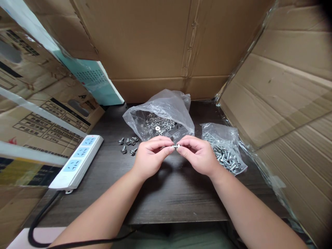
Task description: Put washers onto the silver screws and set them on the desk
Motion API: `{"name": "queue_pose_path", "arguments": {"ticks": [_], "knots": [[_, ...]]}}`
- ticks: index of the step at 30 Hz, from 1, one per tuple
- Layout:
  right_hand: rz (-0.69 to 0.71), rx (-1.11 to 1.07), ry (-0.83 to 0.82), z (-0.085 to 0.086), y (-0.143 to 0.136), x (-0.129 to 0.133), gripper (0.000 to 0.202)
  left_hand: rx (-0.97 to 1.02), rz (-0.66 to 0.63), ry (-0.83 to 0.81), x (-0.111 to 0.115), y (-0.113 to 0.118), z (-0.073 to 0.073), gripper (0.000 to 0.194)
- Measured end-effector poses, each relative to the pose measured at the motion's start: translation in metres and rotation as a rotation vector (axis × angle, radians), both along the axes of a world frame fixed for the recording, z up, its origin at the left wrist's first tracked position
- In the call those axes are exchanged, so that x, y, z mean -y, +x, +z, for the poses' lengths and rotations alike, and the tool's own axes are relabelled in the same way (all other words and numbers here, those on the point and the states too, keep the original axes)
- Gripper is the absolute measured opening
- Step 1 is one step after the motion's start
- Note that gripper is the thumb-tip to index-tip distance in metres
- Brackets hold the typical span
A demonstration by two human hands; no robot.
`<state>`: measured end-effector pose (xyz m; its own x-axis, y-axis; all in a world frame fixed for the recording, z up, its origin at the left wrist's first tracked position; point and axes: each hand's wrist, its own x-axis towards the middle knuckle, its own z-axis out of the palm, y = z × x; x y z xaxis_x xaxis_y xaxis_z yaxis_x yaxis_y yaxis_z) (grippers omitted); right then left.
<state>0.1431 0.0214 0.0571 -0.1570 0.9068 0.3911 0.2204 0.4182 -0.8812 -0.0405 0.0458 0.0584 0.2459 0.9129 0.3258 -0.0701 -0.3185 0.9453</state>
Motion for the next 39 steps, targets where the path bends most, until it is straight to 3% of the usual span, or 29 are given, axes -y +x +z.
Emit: {"name": "queue_pose_path", "arguments": {"ticks": [5, 10, 15, 21, 26, 32, 39], "knots": [[-0.072, 0.051, -0.138, -0.0005, -0.0006, 0.0, 0.046, 0.016, 0.012, -0.016, 0.0, 0.0021, 0.001, 0.009], [0.002, -0.157, -0.124, -0.0018, 0.0002, 0.0018, 0.023, 0.016, 0.006, -0.022, -0.0009, 0.0022, 0.0007, 0.009], [0.005, -0.039, -0.005, -0.0011, -0.0001, 0.0011, 0.012, -0.005, 0.004, -0.013, 0.0001, 0.0008, -0.0005, 0.008], [-0.026, 0.09, -0.079, -0.0022, -0.0003, 0.0003, 0.044, 0.004, 0.007, -0.031, 0.0007, 0.0024, 0.0008, 0.007], [0.01, -0.164, -0.104, -0.0044, 0.0011, 0.0019, 0.023, 0.005, 0.021, -0.039, -0.0005, 0.002, 0.0017, 0.008], [0.03, -0.062, -0.004, -0.002, 0.0015, 0.0019, 0.01, -0.014, 0.017, -0.03, 0.0003, 0.0016, 0.0025, 0.009], [-0.012, 0.084, -0.034, -0.0003, 0.0003, 0.0005, 0.031, -0.005, 0.024, -0.05, 0.0011, 0.0025, 0.0013, 0.009]]}}
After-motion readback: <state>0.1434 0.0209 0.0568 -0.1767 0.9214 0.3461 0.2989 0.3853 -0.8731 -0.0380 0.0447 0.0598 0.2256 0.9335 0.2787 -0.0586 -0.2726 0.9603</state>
